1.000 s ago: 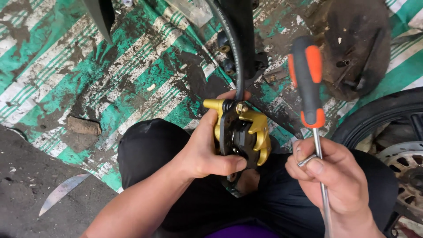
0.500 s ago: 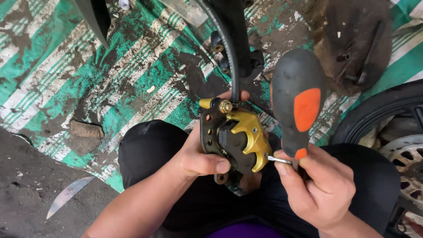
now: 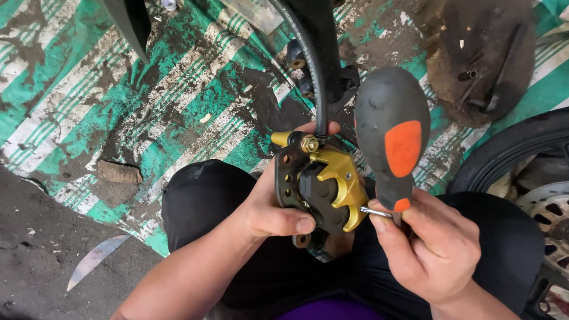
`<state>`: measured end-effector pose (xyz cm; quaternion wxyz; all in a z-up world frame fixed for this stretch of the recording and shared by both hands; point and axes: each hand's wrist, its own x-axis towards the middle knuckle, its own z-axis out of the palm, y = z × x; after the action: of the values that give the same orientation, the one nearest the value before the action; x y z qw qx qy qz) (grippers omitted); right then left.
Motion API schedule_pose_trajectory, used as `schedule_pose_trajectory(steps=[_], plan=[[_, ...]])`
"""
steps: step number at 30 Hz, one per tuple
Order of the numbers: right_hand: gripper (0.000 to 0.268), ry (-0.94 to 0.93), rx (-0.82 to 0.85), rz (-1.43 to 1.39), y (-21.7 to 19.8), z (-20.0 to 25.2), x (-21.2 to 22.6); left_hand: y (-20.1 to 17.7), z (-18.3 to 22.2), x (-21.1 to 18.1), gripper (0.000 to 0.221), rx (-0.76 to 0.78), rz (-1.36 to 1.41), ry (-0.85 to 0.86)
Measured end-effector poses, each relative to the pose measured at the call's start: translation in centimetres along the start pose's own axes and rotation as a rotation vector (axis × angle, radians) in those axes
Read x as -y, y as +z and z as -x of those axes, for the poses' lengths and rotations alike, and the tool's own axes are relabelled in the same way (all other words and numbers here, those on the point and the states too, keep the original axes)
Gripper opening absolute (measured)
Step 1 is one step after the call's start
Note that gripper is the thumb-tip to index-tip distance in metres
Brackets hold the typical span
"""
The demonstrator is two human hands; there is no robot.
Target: The person is inspecting and working on a motorcycle brake caliper using an Allen key and a screwdriver to adjust bolts.
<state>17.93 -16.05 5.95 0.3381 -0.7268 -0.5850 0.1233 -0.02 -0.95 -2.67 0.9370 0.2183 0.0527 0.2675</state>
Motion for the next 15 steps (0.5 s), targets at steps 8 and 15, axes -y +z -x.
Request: schedule_pose_trajectory(steps=[8,15], plan=[[0.014,-0.022,0.001,0.029,0.0,-0.4,0.6,-0.3,-0.1,0.1,0.121,0.003,-0.073,0.01],[0.017,0.046,0.033,0.081,-0.2,-0.5,1.3,-0.1,-0.2,0.1,0.123,-0.033,-0.203,0.031]])
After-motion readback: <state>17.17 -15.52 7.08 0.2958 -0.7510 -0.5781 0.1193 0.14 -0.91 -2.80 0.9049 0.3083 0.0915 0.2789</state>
